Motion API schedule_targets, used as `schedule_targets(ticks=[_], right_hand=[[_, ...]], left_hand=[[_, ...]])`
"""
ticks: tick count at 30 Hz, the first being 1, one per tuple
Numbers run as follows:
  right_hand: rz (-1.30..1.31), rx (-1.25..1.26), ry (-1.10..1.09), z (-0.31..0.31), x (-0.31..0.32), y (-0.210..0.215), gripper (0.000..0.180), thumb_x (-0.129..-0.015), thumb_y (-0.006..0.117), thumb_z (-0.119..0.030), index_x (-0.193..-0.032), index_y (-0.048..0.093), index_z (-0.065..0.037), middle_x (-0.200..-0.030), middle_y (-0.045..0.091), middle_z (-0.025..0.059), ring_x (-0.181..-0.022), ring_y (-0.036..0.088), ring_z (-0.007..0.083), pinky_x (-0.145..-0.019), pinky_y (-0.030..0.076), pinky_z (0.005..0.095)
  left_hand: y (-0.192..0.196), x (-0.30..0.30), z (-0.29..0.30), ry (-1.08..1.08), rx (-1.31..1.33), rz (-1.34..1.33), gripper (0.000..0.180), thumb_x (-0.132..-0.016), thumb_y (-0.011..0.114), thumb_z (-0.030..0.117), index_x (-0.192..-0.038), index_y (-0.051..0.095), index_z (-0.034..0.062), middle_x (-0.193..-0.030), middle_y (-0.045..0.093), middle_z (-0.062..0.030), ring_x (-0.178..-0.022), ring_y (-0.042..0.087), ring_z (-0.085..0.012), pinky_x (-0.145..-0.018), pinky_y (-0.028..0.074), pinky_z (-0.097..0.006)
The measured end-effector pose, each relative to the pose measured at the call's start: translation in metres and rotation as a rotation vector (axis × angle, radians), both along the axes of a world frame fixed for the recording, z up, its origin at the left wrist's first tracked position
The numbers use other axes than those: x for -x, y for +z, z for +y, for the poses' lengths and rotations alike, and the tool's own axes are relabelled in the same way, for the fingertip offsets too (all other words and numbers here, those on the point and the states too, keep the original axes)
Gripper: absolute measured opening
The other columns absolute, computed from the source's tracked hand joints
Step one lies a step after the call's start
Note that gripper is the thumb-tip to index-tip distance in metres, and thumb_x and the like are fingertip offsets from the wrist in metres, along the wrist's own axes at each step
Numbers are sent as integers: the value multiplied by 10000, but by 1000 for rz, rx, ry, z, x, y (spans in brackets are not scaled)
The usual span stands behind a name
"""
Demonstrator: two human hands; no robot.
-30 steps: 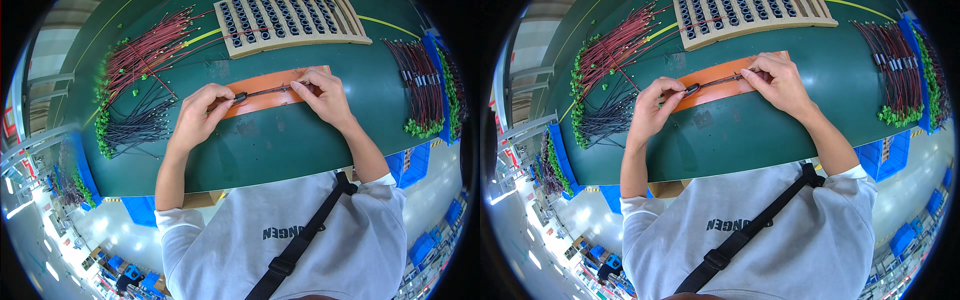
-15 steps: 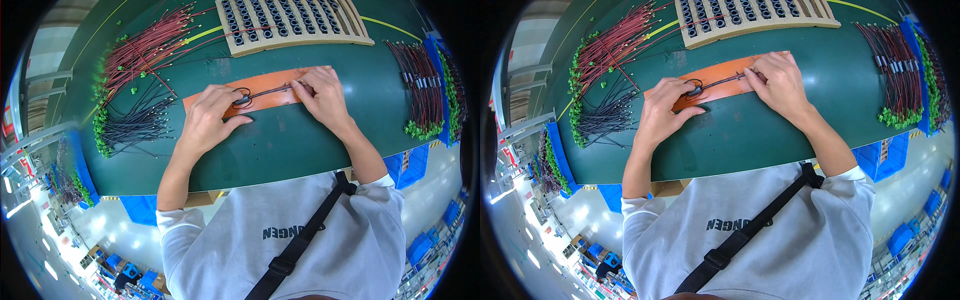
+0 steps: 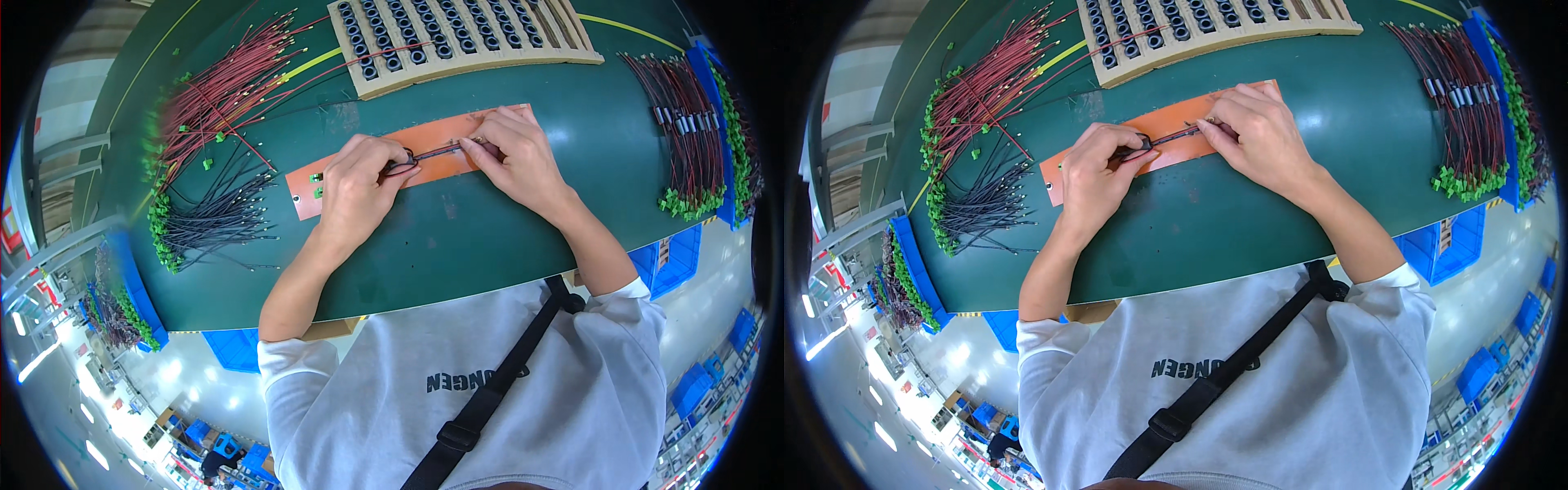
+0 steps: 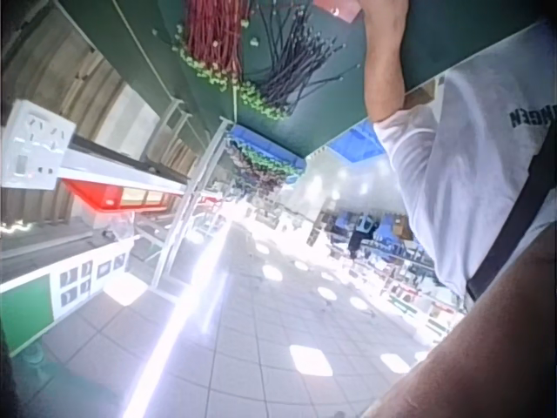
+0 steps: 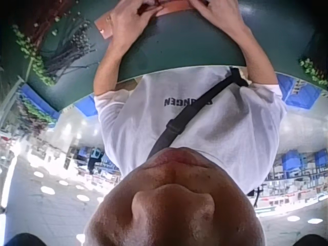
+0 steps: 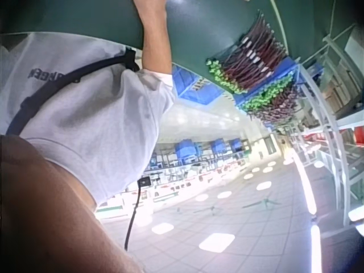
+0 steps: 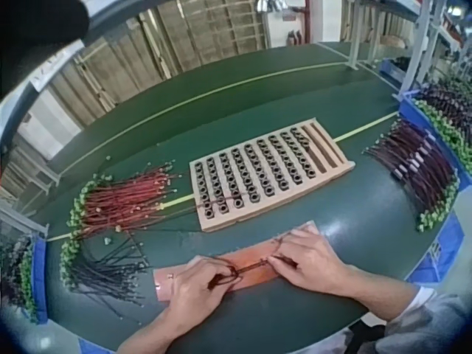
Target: The person assembles wire harnesses by inserting red and black wires into a cylindrical component and securing them with a green connector. The person repeatedly picks wires from piles on the table, aligns them, and places the finished units into a blue bin.
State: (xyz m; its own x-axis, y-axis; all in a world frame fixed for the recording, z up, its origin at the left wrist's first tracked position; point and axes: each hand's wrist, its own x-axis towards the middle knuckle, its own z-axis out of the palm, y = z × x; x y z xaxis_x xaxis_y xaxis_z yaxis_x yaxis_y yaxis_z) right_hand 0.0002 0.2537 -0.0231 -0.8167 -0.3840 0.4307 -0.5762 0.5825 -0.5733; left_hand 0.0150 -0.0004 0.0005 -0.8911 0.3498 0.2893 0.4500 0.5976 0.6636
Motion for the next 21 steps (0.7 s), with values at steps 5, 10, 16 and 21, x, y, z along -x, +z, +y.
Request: schedule_targets(ticks=[5, 10, 16, 21], right_hand=[[-33, -20, -10, 7, 1, 1, 185, -879, 755, -89, -776, 610, -38, -791, 672, 79, -727, 598, 246, -793, 442, 391], [-42, -2, -32, 13, 0, 4, 202, -881, 750, -85, -762, 594, -41, -780, 661, 68, -713, 576, 238, -772, 437, 385], [-68, -20, -63, 22, 0, 8, 200, -878, 747, -83, -762, 589, -49, -742, 603, 42, -716, 533, 230, -762, 417, 375], [9, 12, -93, 23, 0, 7, 196, -879, 737, -78, -766, 578, -58, -758, 592, 37, -753, 527, 229, -766, 405, 368]], left_hand=[[-6, 3, 13, 38, -96, -140, 351, -797, 862, 9, -1030, 599, 22, -958, 748, -101, -882, 755, -192, -786, 638, -316], [-7, 8, 20, 6, -98, -128, 424, -806, 853, -3, -1095, 546, 30, -969, 747, -111, -912, 761, -199, -817, 638, -324], [-11, 12, 32, -5, -136, -126, 392, -805, 854, 0, -1072, 568, 27, -984, 741, -120, -913, 759, -208, -811, 640, -327], [-19, 10, 38, -20, -133, 16, 367, -791, 870, 18, -1044, 604, 26, -962, 719, -117, -884, 752, -216, -751, 647, -327]])
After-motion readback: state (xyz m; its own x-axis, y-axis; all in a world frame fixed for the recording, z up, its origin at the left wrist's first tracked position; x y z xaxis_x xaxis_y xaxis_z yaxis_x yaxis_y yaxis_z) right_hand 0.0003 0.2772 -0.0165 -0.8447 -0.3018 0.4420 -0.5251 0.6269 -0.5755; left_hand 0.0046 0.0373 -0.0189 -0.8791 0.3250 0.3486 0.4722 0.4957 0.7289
